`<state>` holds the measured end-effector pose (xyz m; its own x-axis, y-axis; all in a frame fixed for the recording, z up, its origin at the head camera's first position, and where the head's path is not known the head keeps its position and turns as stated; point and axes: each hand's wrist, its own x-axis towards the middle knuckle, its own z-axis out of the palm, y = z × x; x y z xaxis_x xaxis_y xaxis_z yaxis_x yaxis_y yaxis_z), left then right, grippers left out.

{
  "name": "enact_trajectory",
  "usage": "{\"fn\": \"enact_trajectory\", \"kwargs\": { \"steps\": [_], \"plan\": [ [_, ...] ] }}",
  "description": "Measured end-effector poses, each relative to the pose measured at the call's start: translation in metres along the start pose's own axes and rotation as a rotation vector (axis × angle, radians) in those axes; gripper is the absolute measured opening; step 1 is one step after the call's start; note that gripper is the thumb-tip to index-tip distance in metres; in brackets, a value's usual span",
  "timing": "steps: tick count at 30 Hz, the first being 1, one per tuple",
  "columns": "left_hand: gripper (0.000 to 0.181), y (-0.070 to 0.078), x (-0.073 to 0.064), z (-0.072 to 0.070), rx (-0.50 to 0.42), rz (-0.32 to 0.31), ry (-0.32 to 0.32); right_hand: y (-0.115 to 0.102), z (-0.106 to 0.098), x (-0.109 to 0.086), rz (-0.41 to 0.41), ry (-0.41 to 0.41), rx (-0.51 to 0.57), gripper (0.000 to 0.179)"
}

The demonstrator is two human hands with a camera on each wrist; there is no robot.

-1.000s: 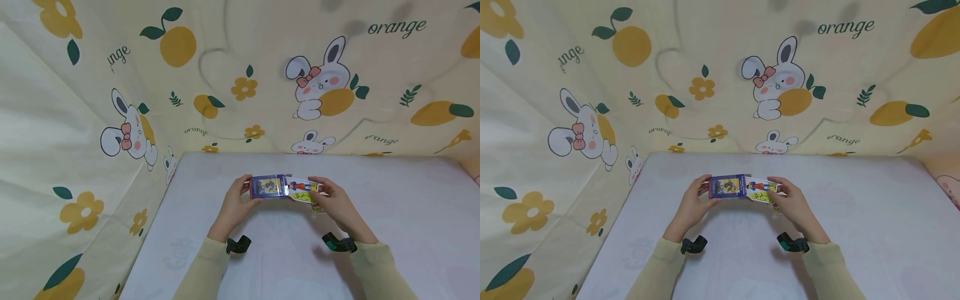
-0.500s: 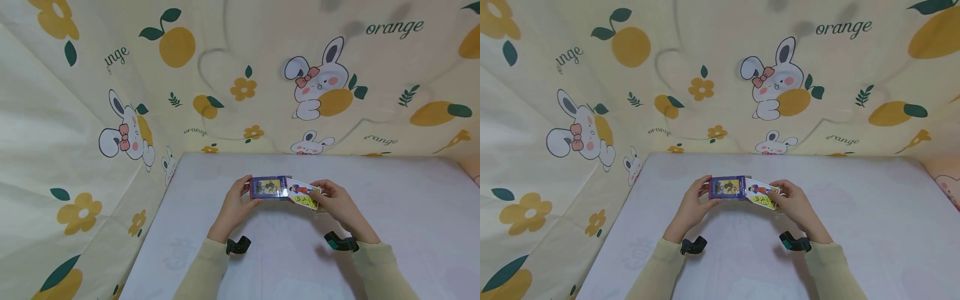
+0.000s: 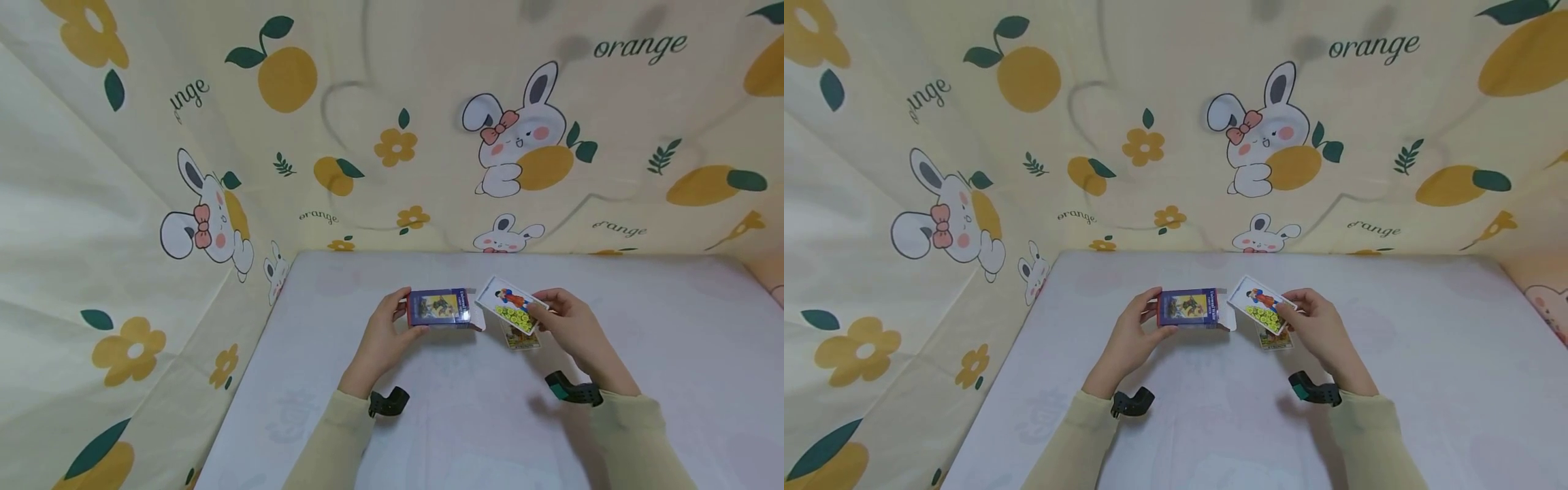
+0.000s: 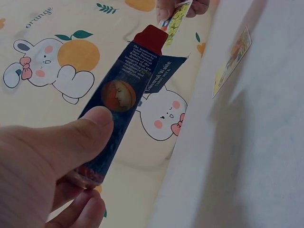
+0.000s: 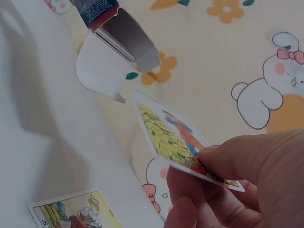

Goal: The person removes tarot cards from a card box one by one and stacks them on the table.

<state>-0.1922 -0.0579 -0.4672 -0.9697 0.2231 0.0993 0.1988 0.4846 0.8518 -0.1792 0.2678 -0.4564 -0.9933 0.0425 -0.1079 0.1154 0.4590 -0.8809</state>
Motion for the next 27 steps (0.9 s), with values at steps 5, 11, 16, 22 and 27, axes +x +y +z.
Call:
{"fn": "enact_trajectory", "kwargs": {
  "steps": [5,11,16,22,27],
  "plan": [
    [0.079,-0.001,0.0,0.0,0.006,-0.015,0.002,0.002,0.001,0.003,0.008,0.022,0.015,0.05],
    [0.079,0.0,0.0,0.0,0.02,-0.02,0.002,0.008,0.003,0.003,0.041,0.052,-0.047,0.047],
    [0.079,0.0,0.0,0.0,0.026,-0.008,0.005,0.013,0.006,0.006,0.079,0.048,-0.082,0.048],
    [0.079,0.0,0.0,0.001,0.004,-0.014,0.002,0.017,0.008,0.008,0.109,0.027,-0.134,0.046],
    [0.079,0.001,0.0,0.002,0.006,-0.018,-0.001,0.019,0.013,0.008,0.14,0.011,-0.199,0.045]
  ]
}}
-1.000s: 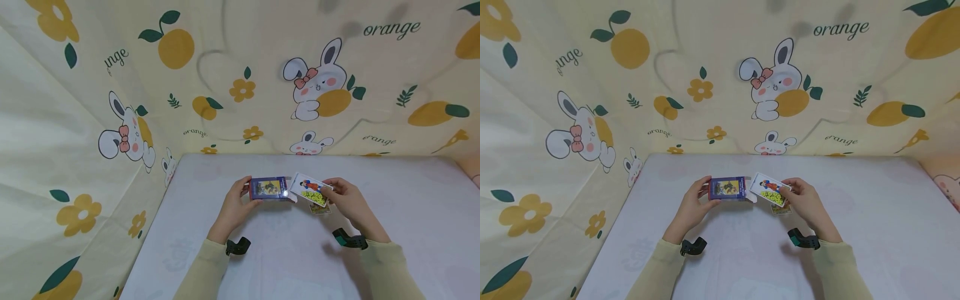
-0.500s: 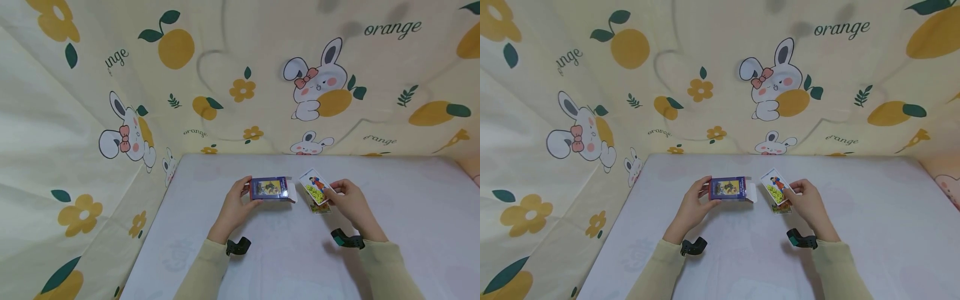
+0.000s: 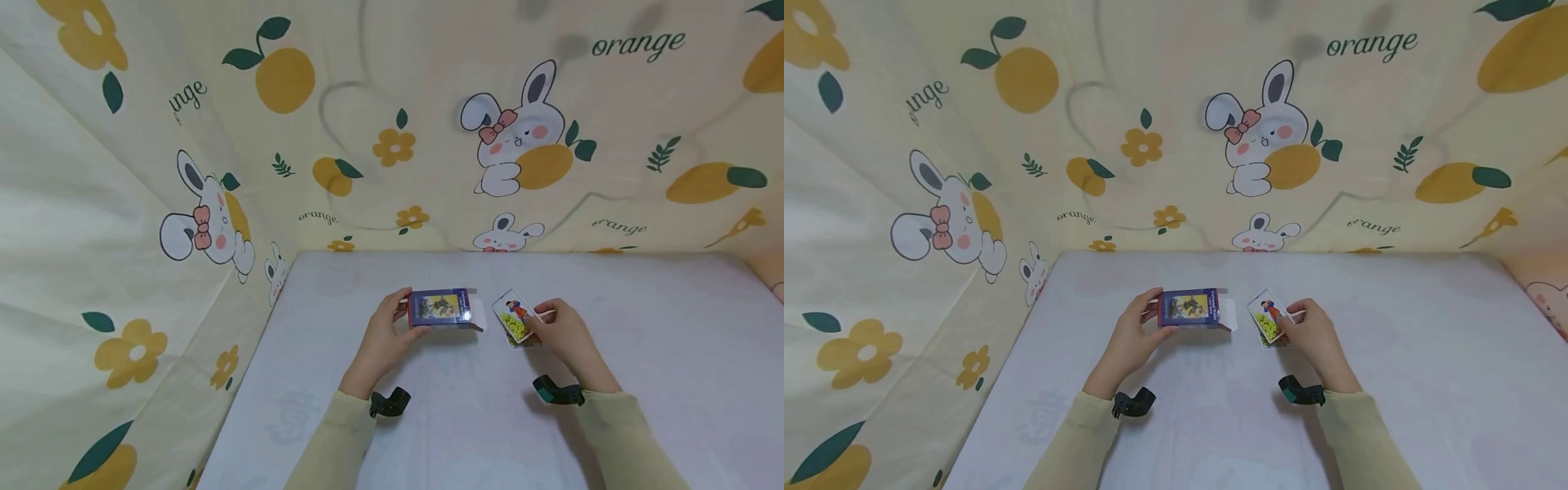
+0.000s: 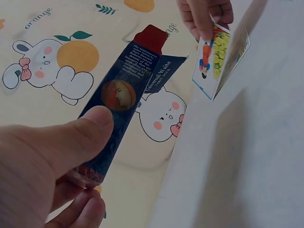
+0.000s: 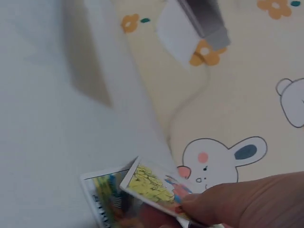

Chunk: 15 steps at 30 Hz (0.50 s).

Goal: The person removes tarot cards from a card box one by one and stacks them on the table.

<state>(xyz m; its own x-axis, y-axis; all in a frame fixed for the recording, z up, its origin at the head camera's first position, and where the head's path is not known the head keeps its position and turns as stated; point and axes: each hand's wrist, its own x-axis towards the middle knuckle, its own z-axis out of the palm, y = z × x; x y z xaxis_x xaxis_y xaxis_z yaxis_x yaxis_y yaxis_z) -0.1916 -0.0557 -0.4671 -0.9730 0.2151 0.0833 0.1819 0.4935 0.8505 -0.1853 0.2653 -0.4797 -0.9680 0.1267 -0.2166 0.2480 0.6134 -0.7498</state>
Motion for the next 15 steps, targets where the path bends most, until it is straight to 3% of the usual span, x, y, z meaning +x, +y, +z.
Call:
{"fn": "enact_trajectory", "kwargs": {
  "steps": [6,15],
  "plan": [
    [0.079,-0.0002,0.0004,-0.0002,0.005,0.004,0.001,-0.0001,0.0005,-0.0019,0.056,-0.045,-0.137,0.047],
    [0.079,0.001,0.0,-0.0004,0.004,0.002,0.0,0.0045,0.0022,-0.0022,0.044,-0.04,-0.25,0.043]
  ]
}}
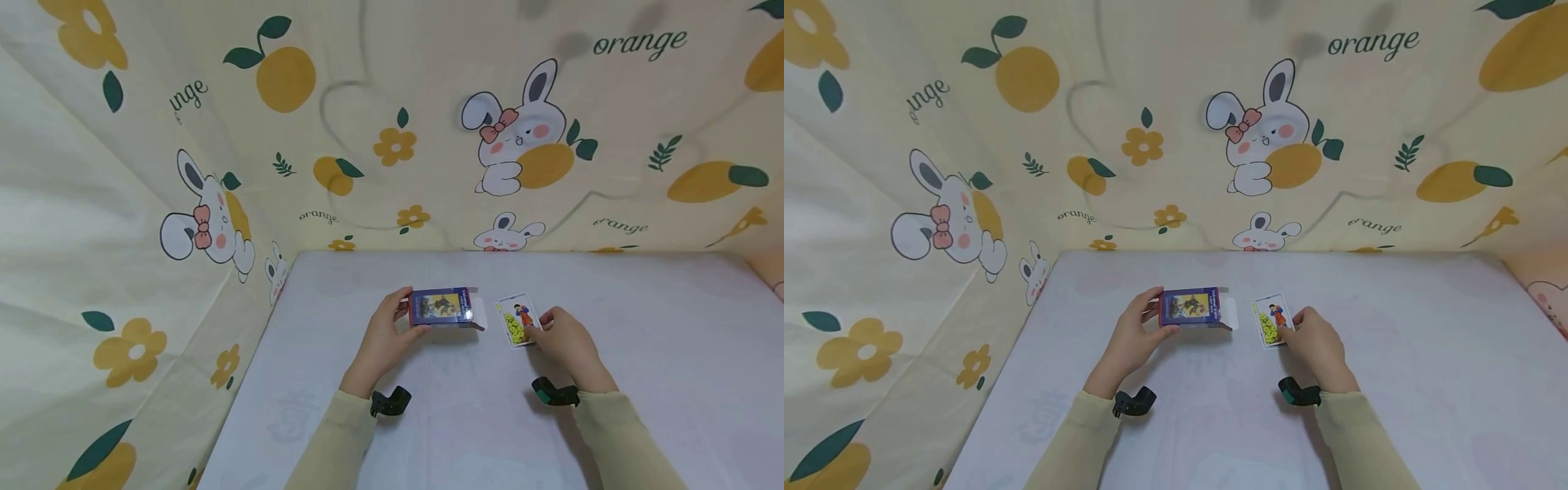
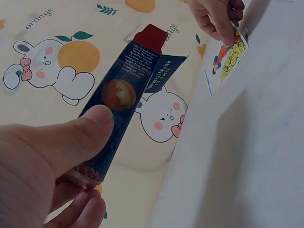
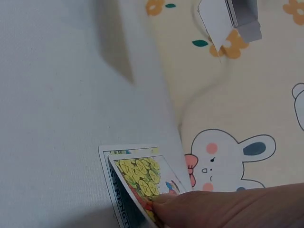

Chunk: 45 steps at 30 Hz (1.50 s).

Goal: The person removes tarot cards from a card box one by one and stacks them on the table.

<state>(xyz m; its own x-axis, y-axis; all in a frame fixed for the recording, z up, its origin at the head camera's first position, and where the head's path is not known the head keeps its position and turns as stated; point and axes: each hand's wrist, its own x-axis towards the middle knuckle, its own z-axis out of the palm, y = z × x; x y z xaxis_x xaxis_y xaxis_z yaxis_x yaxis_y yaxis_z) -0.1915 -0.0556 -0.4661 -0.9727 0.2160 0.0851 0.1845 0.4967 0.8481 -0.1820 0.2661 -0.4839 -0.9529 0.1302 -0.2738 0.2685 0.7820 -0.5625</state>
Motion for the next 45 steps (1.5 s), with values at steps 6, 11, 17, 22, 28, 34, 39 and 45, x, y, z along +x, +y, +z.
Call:
{"fn": "enact_trajectory", "kwargs": {
  "steps": [6,11,17,22,28,34,39,45],
  "plan": [
    [0.079,0.0003,-0.0009,0.0003,-0.002,-0.009,0.003,0.0015,0.0006,0.0003,0.004,-0.017,-0.039,0.041],
    [0.078,0.0,-0.0008,0.0,-0.006,-0.005,0.0,0.0009,0.0011,-0.0007,0.014,-0.017,-0.065,0.039],
    [0.079,0.0004,-0.0001,-0.0003,-0.012,0.006,-0.004,0.0003,0.0028,-0.003,0.023,-0.012,-0.076,0.042],
    [0.079,-0.0001,0.0013,-0.0004,-0.008,0.016,-0.004,0.0005,0.005,-0.0036,0.03,0.003,-0.076,0.042],
    [0.078,-0.002,0.0023,-0.0007,0.001,0.032,0.006,-0.0004,0.0076,-0.0031,0.03,0.023,-0.066,0.039],
    [0.078,-0.0033,0.0021,-0.0007,0.011,0.023,0.008,-0.0023,0.0072,-0.0042,0.049,0.016,-0.06,0.041],
    [0.078,-0.0029,0.0021,-0.0005,0.016,0.024,0.01,-0.0024,0.0066,-0.0053,0.04,0.021,-0.057,0.041],
    [0.078,-0.0017,0.0016,-0.0003,0.001,0.013,0.001,-0.0036,0.0066,-0.0052,0.038,0.013,-0.054,0.04]
  ]
}}
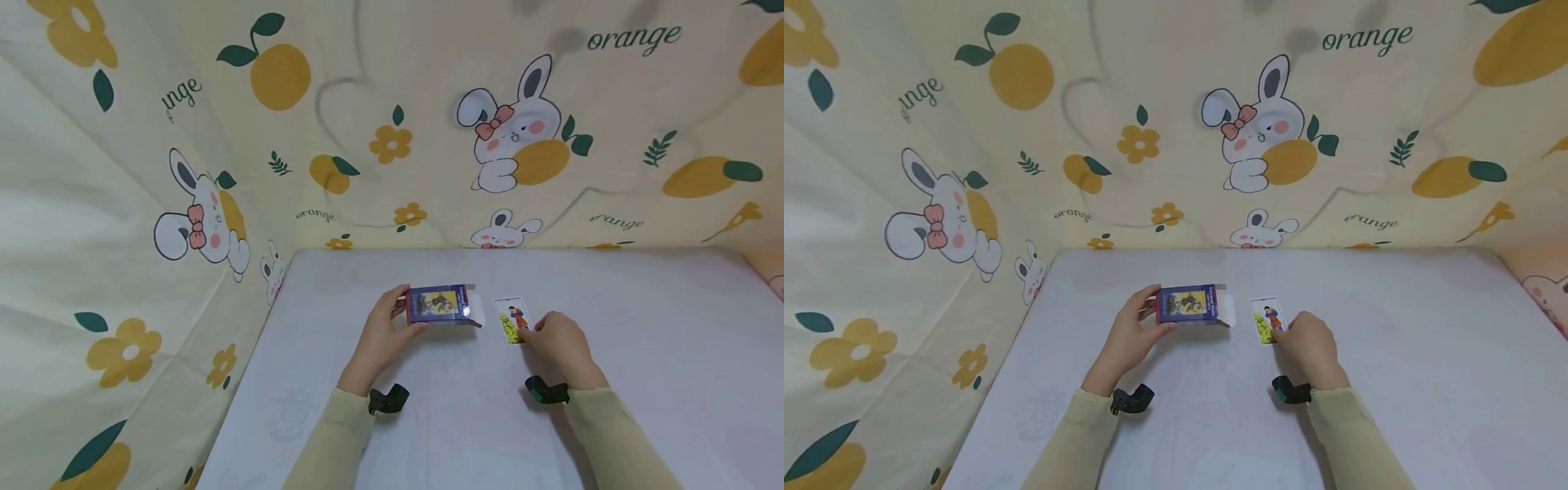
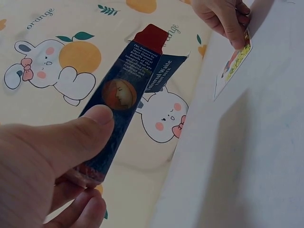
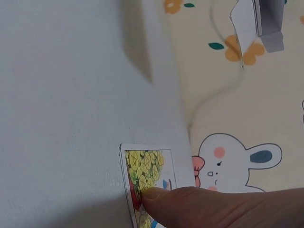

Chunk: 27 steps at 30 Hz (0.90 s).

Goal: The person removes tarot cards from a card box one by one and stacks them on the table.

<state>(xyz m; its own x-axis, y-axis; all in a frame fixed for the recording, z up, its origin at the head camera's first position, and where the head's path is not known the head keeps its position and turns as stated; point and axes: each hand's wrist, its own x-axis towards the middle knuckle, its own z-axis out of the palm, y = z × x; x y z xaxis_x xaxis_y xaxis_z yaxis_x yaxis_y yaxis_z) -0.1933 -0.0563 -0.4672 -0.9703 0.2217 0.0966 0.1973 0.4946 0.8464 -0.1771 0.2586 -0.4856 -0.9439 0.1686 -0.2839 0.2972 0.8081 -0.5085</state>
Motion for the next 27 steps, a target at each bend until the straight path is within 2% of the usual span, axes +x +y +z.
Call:
{"fn": "enact_trajectory", "kwargs": {
  "steps": [6,15,27],
  "plan": [
    [0.078,0.0,-0.0006,-0.0019,0.01,-0.002,0.005,-0.0045,-0.0033,-0.0005,-0.025,-0.013,0.003,0.04],
    [0.078,-0.0008,-0.0009,-0.0033,-0.007,-0.001,0.013,-0.0092,-0.0011,-0.0037,0.01,-0.088,0.015,0.042],
    [0.078,-0.0007,-0.0013,-0.0045,-0.004,0.002,0.014,-0.0061,0.0024,0.001,-0.009,-0.085,-0.01,0.045]
  ]
}}
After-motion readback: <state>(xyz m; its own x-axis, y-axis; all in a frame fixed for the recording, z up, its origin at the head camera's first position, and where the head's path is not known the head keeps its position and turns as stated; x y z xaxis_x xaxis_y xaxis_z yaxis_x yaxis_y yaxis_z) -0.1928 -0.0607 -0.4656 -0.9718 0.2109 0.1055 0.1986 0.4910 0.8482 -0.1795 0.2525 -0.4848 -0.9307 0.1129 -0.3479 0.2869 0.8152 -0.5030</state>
